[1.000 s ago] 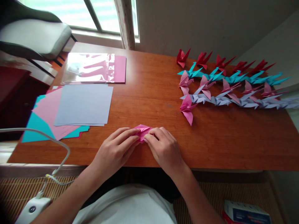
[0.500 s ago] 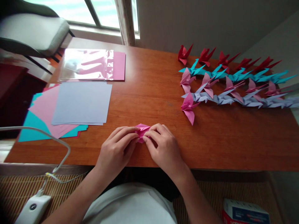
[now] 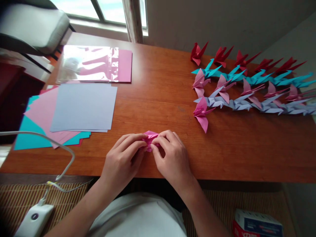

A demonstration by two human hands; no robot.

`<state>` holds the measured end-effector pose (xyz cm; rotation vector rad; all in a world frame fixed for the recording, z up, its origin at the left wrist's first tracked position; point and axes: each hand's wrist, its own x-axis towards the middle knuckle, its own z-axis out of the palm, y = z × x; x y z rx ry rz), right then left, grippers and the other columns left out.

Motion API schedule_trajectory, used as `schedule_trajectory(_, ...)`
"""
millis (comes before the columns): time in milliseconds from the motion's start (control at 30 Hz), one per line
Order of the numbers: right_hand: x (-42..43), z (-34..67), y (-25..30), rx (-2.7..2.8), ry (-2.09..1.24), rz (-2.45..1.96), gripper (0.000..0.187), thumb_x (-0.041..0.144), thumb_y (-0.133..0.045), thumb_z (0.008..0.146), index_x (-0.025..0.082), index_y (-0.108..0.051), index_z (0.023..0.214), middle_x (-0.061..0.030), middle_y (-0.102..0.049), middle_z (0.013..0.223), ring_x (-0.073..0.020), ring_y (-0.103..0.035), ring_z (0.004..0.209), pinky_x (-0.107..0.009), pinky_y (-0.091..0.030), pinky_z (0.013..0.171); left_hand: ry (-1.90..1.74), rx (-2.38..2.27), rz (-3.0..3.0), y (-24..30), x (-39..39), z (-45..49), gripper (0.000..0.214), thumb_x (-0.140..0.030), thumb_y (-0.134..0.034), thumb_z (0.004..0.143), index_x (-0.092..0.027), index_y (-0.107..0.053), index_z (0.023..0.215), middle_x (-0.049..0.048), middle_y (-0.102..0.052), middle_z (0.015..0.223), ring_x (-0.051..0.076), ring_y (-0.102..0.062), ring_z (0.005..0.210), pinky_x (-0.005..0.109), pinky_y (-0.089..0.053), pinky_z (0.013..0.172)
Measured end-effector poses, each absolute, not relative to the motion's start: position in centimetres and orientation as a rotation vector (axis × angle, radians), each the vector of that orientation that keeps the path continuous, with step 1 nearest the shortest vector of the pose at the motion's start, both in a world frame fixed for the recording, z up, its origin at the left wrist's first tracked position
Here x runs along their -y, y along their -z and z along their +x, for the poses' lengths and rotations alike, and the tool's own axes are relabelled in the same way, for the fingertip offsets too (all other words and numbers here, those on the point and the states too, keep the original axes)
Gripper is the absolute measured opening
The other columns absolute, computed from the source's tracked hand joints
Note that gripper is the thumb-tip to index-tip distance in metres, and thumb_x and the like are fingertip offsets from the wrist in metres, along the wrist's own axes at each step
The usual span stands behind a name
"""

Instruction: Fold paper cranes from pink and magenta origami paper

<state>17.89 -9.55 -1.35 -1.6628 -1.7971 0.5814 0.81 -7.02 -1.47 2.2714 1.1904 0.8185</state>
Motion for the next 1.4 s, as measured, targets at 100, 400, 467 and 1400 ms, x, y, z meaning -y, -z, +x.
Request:
schedule_trajectory(100, 9.7, 17.7, 1.3, 1.794, -0.563, -1.678, 0.009, 0.014, -0.063, 0.09, 0.022, -0.064, 0.086, -0.0047, -0.063, 0.092, -0.021, -0.058, 0.088, -0.037, -0.05, 0.081, -0.816, -1.207, 2.289, 1.5, 7.1, 0.9, 0.009, -0.014, -0.06, 0.095, -0.017, -0.066, 0.101, 0.0069, -0.071, 0.114, 0.021, -0.062, 0.103, 0.037, -0.054, 0.093)
schedule_trajectory(400, 9.8, 18.0, 1.3, 1.821, -0.589, -1.644, 0.007, 0.014, -0.062, 0.092, 0.021, -0.062, 0.088, -0.0049, -0.06, 0.095, -0.0208, -0.057, 0.091, -0.036, -0.048, 0.084, -0.832, -1.223, 2.327, 1.7, 7.2, 1.0, 0.009, -0.013, -0.062, 0.094, -0.016, -0.066, 0.102, 0.0071, -0.071, 0.113, 0.021, -0.063, 0.103, 0.036, -0.054, 0.094)
schedule_trajectory(467, 9.8, 18.1, 1.3, 1.816, -0.593, -1.641, 0.008, 0.015, -0.062, 0.092, 0.021, -0.062, 0.088, -0.0044, -0.06, 0.094, -0.0205, -0.057, 0.091, -0.036, -0.048, 0.084, -0.83, -1.219, 2.326, 1.7, 7.2, 0.9, 0.01, -0.013, -0.063, 0.094, -0.016, -0.066, 0.103, 0.0072, -0.071, 0.114, 0.022, -0.063, 0.103, 0.036, -0.054, 0.094)
schedule_trajectory(1400, 9.5, 17.0, 1.1, 1.851, -0.509, -1.813, 0.009, 0.014, -0.058, 0.088, 0.021, -0.055, 0.084, -0.0059, -0.059, 0.092, -0.0237, -0.055, 0.088, -0.038, -0.046, 0.081, -0.814, -1.273, 2.354, 1.4, 7.1, 1.3, 0.009, -0.015, -0.06, 0.096, -0.016, -0.067, 0.102, 0.0057, -0.073, 0.11, 0.021, -0.064, 0.098, 0.035, -0.054, 0.09)
